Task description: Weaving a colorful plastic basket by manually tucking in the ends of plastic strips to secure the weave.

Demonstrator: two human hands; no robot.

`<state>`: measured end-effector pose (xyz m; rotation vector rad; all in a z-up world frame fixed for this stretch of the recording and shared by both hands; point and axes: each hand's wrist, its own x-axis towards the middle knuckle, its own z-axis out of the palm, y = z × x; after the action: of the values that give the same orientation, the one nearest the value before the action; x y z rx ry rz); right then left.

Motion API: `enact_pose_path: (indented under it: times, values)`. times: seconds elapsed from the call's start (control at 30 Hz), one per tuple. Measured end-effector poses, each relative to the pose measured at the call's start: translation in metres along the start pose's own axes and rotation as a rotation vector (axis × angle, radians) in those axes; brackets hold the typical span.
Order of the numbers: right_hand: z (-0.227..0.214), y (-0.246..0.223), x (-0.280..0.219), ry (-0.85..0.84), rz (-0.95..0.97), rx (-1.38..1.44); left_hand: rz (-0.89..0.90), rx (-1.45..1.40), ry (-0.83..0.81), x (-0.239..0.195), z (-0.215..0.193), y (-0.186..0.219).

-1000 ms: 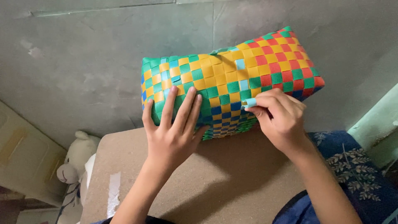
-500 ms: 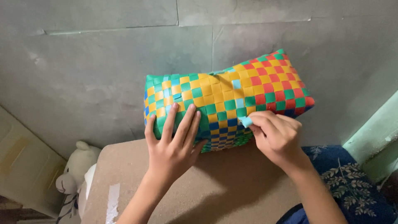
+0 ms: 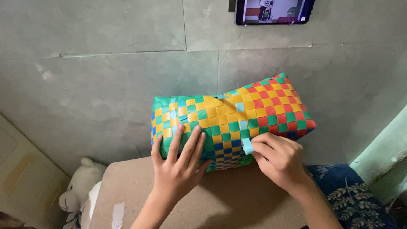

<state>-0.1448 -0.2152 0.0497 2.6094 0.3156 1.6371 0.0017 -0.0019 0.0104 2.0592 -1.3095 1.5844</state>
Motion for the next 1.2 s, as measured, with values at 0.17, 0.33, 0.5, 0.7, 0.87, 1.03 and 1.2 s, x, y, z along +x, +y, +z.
enact_pose_path:
  times: [0.17, 0.33, 0.5, 0.7, 0.87, 1.03, 1.2]
  values:
    - [-0.008, -0.006, 0.009, -0.065, 0.141, 0.026, 0.007, -0.001, -0.018, -0.003, 0.003, -0.001]
    - [-0.026, 0.003, 0.010, -0.321, 0.284, 0.134, 0.021, 0.009, 0.015, 0.001, 0.002, -0.004]
    - [-0.018, -0.001, 0.008, -0.140, 0.213, 0.168, 0.026, 0.017, 0.022, -0.001, 0.003, -0.001]
    - [-0.008, -0.005, 0.003, -0.020, 0.166, 0.042, 0.019, 0.039, 0.008, -0.001, 0.001, 0.005]
    - [-0.001, -0.011, -0.004, 0.035, 0.105, -0.067, 0.005, 0.028, 0.007, -0.003, -0.001, 0.011]
    - [0.003, -0.001, -0.009, -0.009, 0.150, 0.134, 0.024, 0.045, -0.025, -0.004, 0.002, 0.005]
    - [0.024, -0.001, -0.024, 0.235, 0.123, 0.234, 0.034, 0.072, 0.006, -0.005, 0.004, 0.002]
